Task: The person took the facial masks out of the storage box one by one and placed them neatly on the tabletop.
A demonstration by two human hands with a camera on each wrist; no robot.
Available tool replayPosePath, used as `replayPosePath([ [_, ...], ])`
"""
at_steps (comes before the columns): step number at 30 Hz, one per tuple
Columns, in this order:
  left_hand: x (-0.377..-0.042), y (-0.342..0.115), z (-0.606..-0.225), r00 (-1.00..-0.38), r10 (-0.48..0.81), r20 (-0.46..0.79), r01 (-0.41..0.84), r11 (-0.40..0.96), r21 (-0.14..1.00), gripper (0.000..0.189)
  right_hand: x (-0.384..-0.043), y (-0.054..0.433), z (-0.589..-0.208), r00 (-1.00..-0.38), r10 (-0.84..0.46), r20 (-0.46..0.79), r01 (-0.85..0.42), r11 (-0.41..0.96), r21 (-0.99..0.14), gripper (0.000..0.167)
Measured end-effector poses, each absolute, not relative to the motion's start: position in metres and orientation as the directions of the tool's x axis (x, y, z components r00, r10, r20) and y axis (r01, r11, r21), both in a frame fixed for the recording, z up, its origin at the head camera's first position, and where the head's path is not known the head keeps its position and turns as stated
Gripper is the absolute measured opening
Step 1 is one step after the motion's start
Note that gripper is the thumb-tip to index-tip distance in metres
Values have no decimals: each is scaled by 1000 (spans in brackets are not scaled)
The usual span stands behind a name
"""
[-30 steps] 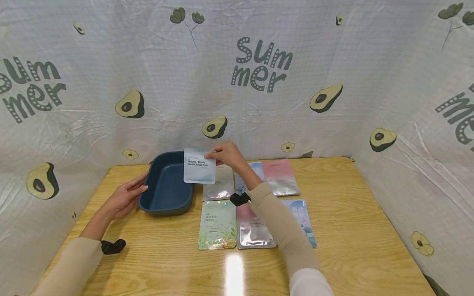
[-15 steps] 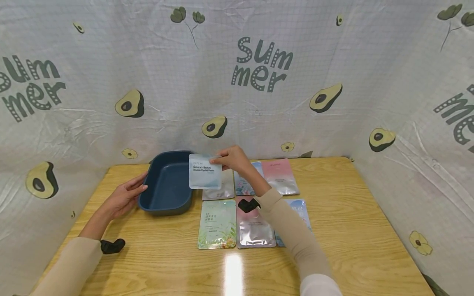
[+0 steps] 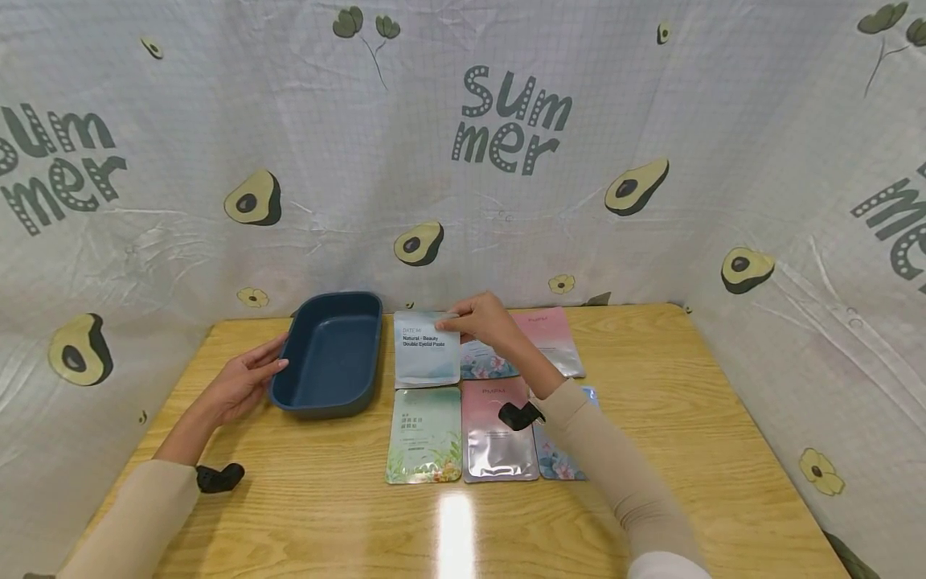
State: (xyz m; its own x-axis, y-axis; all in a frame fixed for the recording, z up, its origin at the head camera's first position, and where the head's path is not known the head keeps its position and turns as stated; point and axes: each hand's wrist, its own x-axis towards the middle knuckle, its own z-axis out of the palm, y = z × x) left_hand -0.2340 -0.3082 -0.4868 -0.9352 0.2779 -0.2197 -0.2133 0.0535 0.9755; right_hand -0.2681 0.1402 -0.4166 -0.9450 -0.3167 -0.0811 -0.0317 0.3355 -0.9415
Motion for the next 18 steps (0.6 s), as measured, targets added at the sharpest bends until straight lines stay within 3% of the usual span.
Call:
replayPosePath([
  [9,-233,-308,-485,-934,285,-216,-204,72,976,76,-235,155,-419,-940,-326,-102,-29,372,-928,21],
  [18,-233,-306,-483,-935,280,-216,-206,65,976,76,-206,159,-432,-920,-363,-144,25,312,-950,21],
])
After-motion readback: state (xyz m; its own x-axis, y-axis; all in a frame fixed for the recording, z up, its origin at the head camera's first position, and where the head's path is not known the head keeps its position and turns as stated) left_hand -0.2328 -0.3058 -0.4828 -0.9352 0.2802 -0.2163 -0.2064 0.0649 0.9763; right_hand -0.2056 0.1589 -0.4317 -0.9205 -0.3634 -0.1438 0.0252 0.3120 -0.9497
